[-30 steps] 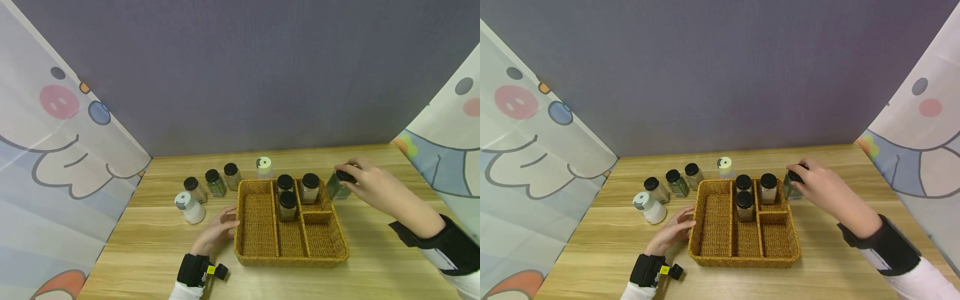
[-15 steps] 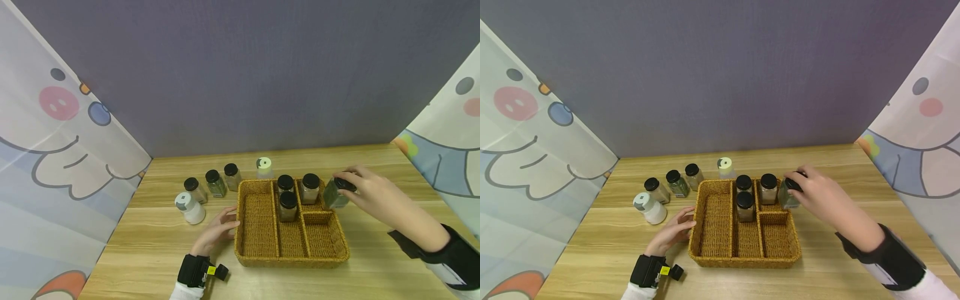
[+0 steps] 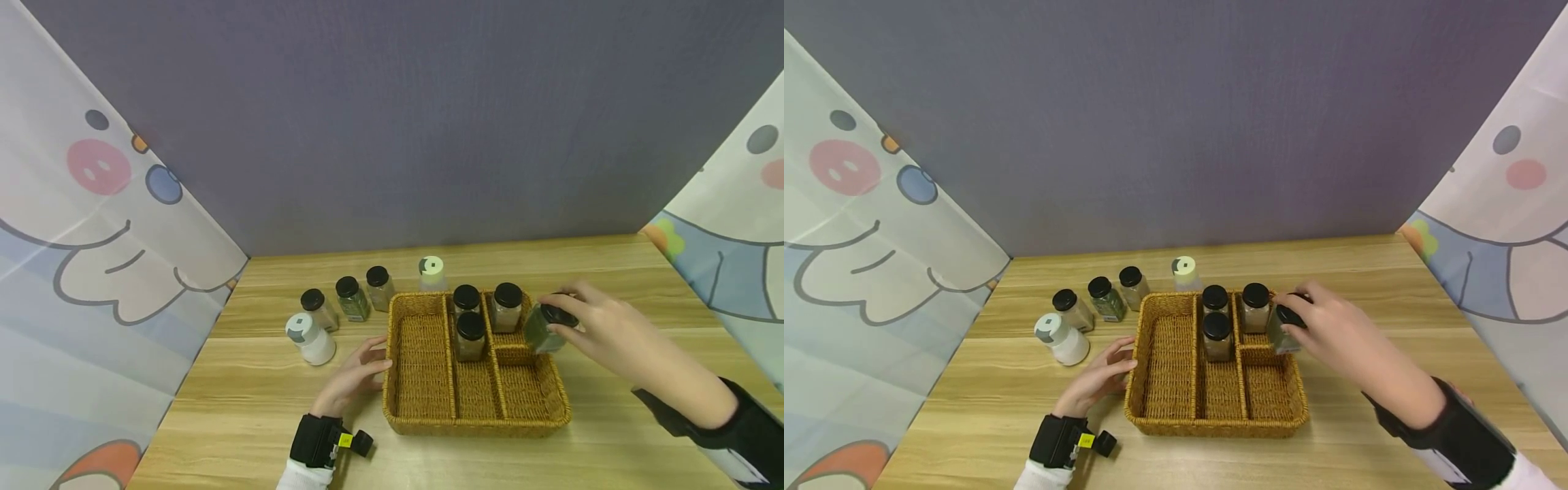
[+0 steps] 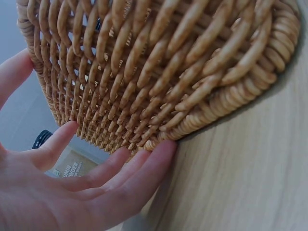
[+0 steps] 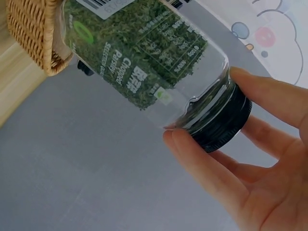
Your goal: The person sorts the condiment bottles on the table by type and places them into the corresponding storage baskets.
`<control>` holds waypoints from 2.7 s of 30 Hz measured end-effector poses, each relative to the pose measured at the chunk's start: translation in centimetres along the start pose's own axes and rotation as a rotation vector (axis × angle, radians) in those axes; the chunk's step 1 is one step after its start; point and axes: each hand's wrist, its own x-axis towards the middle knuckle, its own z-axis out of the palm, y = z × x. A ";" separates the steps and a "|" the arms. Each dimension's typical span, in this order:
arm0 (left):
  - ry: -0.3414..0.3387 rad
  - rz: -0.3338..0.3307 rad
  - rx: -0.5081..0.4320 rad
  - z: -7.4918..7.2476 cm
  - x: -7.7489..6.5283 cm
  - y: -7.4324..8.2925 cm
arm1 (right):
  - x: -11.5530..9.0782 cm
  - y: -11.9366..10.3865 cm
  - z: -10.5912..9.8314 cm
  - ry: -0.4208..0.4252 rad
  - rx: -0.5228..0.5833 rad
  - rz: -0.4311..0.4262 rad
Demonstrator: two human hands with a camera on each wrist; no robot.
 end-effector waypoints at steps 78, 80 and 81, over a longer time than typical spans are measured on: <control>0.010 -0.006 0.018 -0.1 0.2 -0.2 | -3.0 -2.3 5.1 -0.069 0.088 0.067; 0.014 -0.004 0.031 -0.1 0.2 -0.2 | -3.0 -2.3 5.2 -0.072 0.087 0.071; 0.015 -0.002 0.038 -0.1 0.2 -0.2 | -3.0 -2.3 5.2 -0.073 0.088 0.073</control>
